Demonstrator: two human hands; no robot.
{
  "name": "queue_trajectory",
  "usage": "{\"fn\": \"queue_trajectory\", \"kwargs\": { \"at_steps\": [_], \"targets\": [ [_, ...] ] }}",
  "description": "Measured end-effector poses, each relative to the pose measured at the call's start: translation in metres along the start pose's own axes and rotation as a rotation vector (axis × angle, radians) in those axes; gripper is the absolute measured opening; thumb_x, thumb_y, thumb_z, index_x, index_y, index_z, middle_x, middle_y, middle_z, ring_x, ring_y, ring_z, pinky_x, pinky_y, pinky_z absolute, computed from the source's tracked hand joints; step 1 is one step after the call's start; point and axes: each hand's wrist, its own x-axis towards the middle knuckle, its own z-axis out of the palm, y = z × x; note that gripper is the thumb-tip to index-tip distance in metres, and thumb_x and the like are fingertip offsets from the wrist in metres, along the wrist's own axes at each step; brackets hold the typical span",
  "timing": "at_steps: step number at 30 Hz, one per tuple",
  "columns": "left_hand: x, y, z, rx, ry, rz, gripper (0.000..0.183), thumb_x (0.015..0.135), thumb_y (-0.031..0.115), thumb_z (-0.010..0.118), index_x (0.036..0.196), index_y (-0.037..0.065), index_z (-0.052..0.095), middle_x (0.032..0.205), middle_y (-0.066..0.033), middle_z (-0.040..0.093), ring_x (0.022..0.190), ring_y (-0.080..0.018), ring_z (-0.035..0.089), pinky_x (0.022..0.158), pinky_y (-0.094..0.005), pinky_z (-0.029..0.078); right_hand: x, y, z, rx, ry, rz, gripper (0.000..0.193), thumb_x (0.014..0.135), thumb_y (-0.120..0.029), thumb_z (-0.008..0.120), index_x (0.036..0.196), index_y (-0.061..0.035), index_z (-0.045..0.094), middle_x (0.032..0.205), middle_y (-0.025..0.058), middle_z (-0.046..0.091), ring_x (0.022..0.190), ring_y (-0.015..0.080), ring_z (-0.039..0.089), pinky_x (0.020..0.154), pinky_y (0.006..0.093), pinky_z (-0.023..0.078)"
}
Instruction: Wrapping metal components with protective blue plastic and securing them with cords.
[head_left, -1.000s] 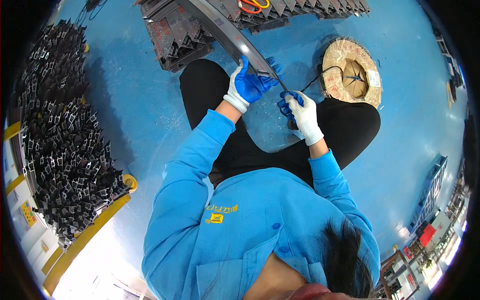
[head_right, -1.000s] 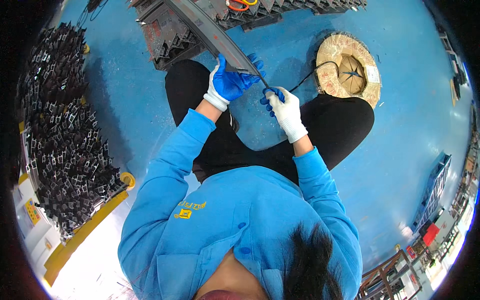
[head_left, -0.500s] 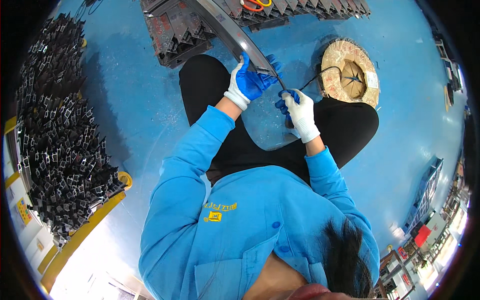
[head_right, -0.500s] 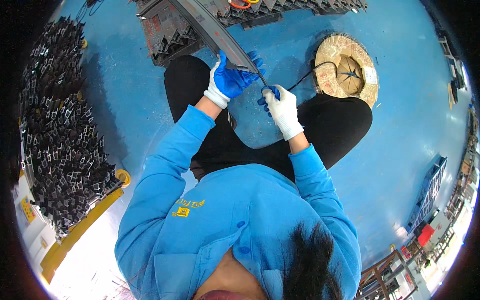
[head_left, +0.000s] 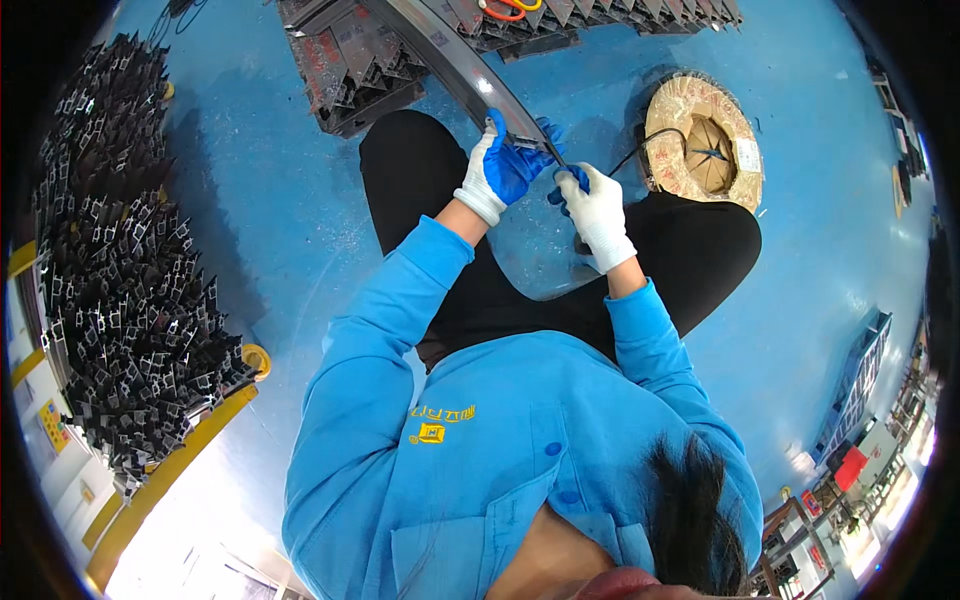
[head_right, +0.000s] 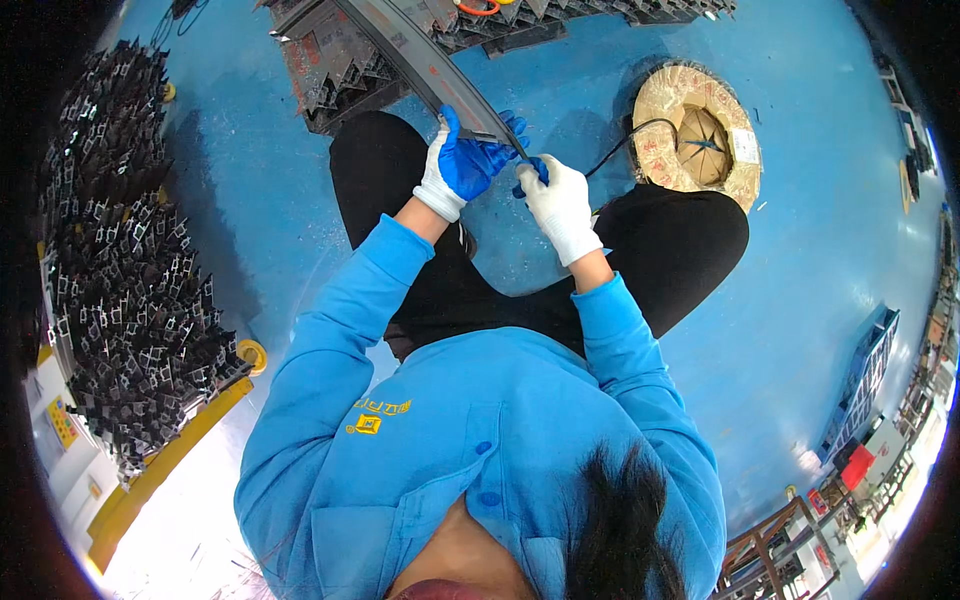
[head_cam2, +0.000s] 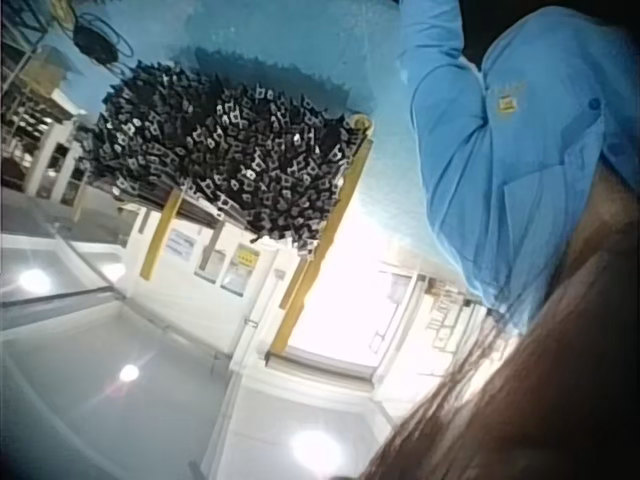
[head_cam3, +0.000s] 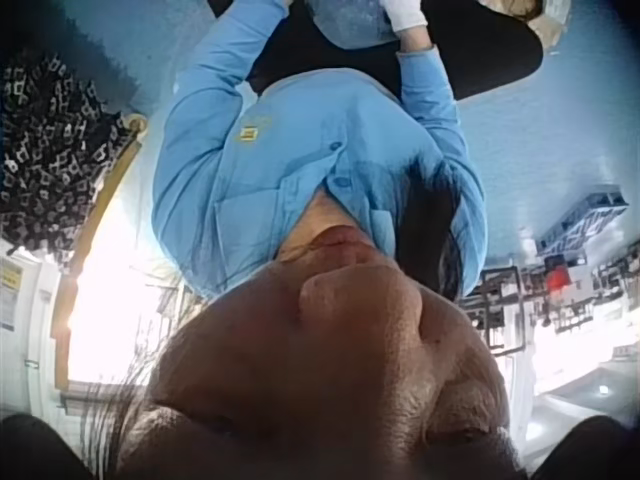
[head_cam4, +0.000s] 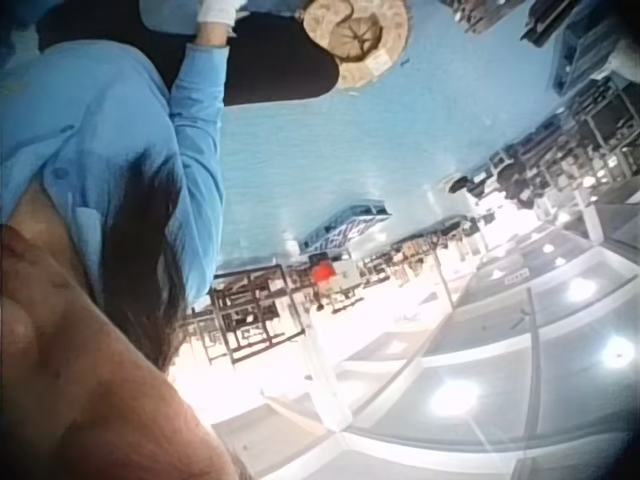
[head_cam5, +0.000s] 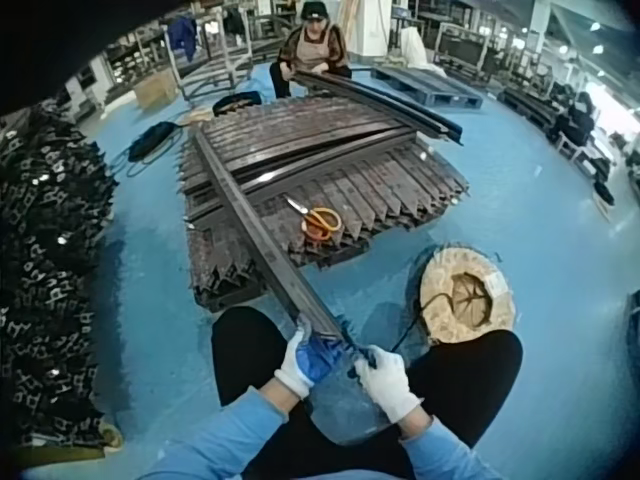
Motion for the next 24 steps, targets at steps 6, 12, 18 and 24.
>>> {"fn": "queue_trajectory", "kwargs": {
  "at_steps": [6, 12, 18, 24],
  "targets": [
    [-0.002, -0.002, 0.0, 0.057, 0.053, 0.055, 0.048, 0.092, 0.042, 0.048, 0.128, 0.011, 0.044, 0.123, -0.0186, 0.053, 0.113, -0.0343, 0.053, 0.096, -0.0481, 0.045, -0.019, 0.003, -0.008, 0.059, -0.005, 0.122, 0.03, 0.082, -0.018, 0.057, 0.1, 0.0055, 0.062, 0.064, 0.0063, 0.06, 0.051, 0.013, 0.05, 0.05, 0.0226, 0.042],
    [-0.001, -0.001, 0.005, -0.056, 0.038, 0.016, 0.034, 0.094, 0.033, 0.049, 0.12, 0.012, 0.049, 0.114, -0.0171, 0.059, 0.104, -0.0327, 0.059, 0.091, -0.0471, 0.05, -0.024, 0.009, -0.007, 0.065, 0.064, 0.008, 0.032, 0.082, -0.02, 0.059, 0.102, 0.0047, 0.061, 0.061, 0.0071, 0.062, 0.048, 0.0154, 0.053, 0.048, 0.0248, 0.043],
    [0.0, -0.001, 0.005, -0.051, 0.018, 0.011, 0.033, 0.093, 0.033, 0.05, 0.117, 0.012, 0.051, 0.113, -0.016, 0.06, 0.104, -0.0322, 0.06, 0.089, -0.0464, 0.051, -0.026, 0.012, -0.004, 0.085, 0.135, -0.108, 0.03, 0.081, -0.018, 0.059, 0.102, 0.0024, 0.062, 0.06, 0.0061, 0.062, 0.046, 0.015, 0.052, 0.047, 0.0254, 0.042],
    [0.001, -0.001, -0.001, 0.025, 0.002, 0.031, 0.05, 0.091, 0.04, 0.051, 0.129, 0.009, 0.045, 0.123, -0.0186, 0.054, 0.113, -0.034, 0.054, 0.093, -0.0469, 0.048, -0.019, 0.013, 0.0, -0.031, 0.132, -0.121, 0.027, 0.081, -0.019, 0.06, 0.099, 0.0007, 0.063, 0.059, 0.0072, 0.061, 0.046, 0.0189, 0.053, 0.046, 0.0282, 0.042]
  ]
}}
